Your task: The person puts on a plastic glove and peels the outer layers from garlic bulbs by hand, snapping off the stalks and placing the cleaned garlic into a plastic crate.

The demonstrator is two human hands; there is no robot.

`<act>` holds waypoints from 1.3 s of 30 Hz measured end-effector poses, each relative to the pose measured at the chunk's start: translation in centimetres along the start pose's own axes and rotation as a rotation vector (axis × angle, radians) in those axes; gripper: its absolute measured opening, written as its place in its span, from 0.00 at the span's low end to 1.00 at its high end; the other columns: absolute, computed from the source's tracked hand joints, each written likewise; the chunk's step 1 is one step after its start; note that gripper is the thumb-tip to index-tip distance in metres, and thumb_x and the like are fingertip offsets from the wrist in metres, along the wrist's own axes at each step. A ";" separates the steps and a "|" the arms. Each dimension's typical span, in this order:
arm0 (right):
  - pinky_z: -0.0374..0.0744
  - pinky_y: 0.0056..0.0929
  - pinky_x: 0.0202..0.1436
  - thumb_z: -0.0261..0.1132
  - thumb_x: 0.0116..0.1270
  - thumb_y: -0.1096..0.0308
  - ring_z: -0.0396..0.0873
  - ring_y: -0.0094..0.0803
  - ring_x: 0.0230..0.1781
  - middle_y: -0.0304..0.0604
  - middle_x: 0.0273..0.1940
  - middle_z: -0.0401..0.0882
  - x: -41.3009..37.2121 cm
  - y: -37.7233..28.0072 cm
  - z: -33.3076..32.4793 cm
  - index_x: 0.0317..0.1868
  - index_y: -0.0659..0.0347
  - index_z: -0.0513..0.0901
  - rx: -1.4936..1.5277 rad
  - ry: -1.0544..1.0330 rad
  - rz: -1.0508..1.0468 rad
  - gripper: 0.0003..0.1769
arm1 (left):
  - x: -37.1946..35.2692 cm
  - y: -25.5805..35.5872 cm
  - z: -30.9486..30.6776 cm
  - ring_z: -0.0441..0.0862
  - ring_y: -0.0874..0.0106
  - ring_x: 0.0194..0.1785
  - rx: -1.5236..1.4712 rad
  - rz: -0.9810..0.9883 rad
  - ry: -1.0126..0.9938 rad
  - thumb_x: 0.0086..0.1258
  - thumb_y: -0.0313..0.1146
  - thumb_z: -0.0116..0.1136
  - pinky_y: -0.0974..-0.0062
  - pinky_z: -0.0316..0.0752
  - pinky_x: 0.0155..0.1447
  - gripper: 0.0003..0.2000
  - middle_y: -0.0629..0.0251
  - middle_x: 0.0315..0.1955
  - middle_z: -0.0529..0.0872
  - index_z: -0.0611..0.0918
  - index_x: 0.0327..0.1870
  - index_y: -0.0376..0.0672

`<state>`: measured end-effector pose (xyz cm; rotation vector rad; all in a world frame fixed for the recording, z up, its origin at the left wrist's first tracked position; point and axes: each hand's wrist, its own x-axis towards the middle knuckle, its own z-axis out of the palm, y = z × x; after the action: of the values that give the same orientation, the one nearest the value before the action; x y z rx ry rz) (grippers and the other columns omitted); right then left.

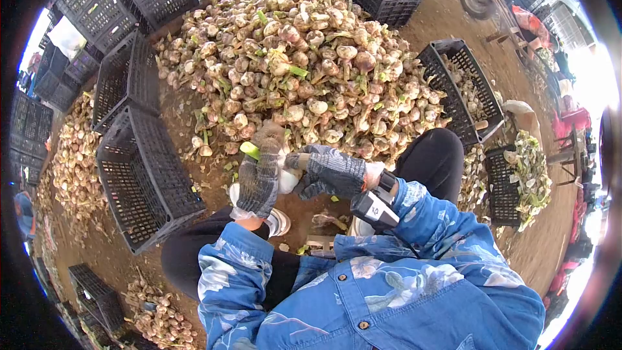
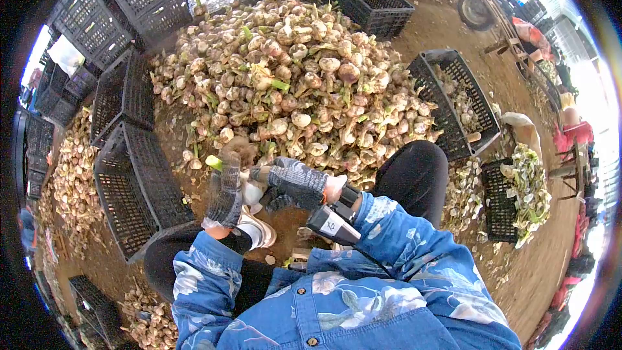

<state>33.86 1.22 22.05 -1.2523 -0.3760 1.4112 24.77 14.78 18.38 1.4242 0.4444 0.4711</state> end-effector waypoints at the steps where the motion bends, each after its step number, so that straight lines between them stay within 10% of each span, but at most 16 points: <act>1: 0.79 0.23 0.36 0.57 0.63 0.48 0.79 0.26 0.31 0.43 0.38 0.80 -0.1 0.0 -0.1 0.47 0.64 0.77 -0.001 0.001 0.003 0.25 | -0.1 0.1 0.0 0.76 0.74 0.42 -0.003 -0.002 0.001 0.70 0.46 0.47 0.76 0.70 0.49 0.19 0.65 0.36 0.81 0.75 0.49 0.37; 4: 0.79 0.23 0.39 0.58 0.64 0.58 0.80 0.29 0.35 0.45 0.40 0.79 -0.7 -1.0 -0.8 0.47 0.67 0.76 -0.406 -0.098 -0.159 0.20 | -0.5 1.0 0.0 0.75 0.74 0.37 0.279 -0.217 0.041 0.69 0.49 0.48 0.75 0.70 0.42 0.20 0.66 0.32 0.80 0.77 0.38 0.37; 11: 0.79 0.25 0.40 0.60 0.63 0.61 0.79 0.26 0.37 0.46 0.41 0.79 -0.7 0.7 -1.0 0.46 0.70 0.75 -0.037 -0.023 -0.241 0.19 | 0.1 2.1 -0.2 0.75 0.75 0.35 0.208 -0.408 0.065 0.67 0.48 0.51 0.75 0.70 0.41 0.18 0.66 0.32 0.81 0.78 0.39 0.38; 17: 0.78 0.22 0.33 0.62 0.62 0.56 0.79 0.24 0.26 0.41 0.30 0.81 -1.0 0.2 -0.1 0.38 0.68 0.78 -0.175 0.166 -0.115 0.19 | -0.1 -0.7 0.0 0.77 0.74 0.37 0.114 0.023 0.114 0.65 0.40 0.57 0.76 0.71 0.42 0.15 0.64 0.33 0.80 0.75 0.44 0.37; 27: 0.79 0.22 0.32 0.59 0.64 0.67 0.78 0.25 0.30 0.44 0.33 0.81 1.2 4.0 -4.6 0.40 0.67 0.75 -0.310 0.543 -0.095 0.11 | 0.5 0.2 -0.9 0.74 0.78 0.35 -0.069 -0.242 0.251 0.66 0.40 0.53 0.79 0.70 0.43 0.13 0.67 0.33 0.79 0.78 0.41 0.39; 30: 0.82 0.34 0.34 0.61 0.61 0.64 0.80 0.36 0.32 0.45 0.36 0.78 0.0 3.2 -3.3 0.51 0.66 0.70 0.436 0.253 -0.019 0.21 | 1.0 -0.7 -1.3 0.77 0.76 0.33 -0.409 -0.418 0.327 0.66 0.44 0.50 0.77 0.73 0.38 0.15 0.67 0.31 0.80 0.78 0.40 0.40; 35: 0.80 0.41 0.43 0.63 0.60 0.66 0.75 0.42 0.46 0.46 0.43 0.73 -0.9 1.5 -2.3 0.54 0.58 0.68 0.869 -0.086 0.035 0.22 | 0.3 0.1 -1.6 0.81 0.68 0.35 -0.485 -0.288 0.078 0.67 0.39 0.48 0.72 0.78 0.40 0.13 0.62 0.32 0.81 0.77 0.43 0.41; 37: 0.80 0.37 0.43 0.61 0.63 0.57 0.77 0.41 0.46 0.51 0.51 0.73 -0.4 1.5 -1.3 0.57 0.62 0.68 -0.222 -0.048 -0.445 0.26 | 0.4 0.2 -1.2 0.81 0.73 0.36 -0.335 -0.171 0.006 0.66 0.40 0.49 0.75 0.78 0.40 0.15 0.63 0.34 0.81 0.77 0.44 0.37; 39: 0.80 0.32 0.41 0.62 0.62 0.60 0.78 0.36 0.42 0.48 0.47 0.74 -0.4 0.5 -0.8 0.53 0.63 0.69 -0.077 0.042 -0.336 0.23 | 0.2 -1.2 -1.3 0.81 0.73 0.36 -0.511 -0.280 0.040 0.66 0.40 0.50 0.76 0.78 0.39 0.16 0.62 0.35 0.81 0.76 0.45 0.36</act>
<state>34.16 0.39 21.53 -1.2140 -0.5876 1.0907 24.27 15.84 17.03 0.8461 0.5039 0.3530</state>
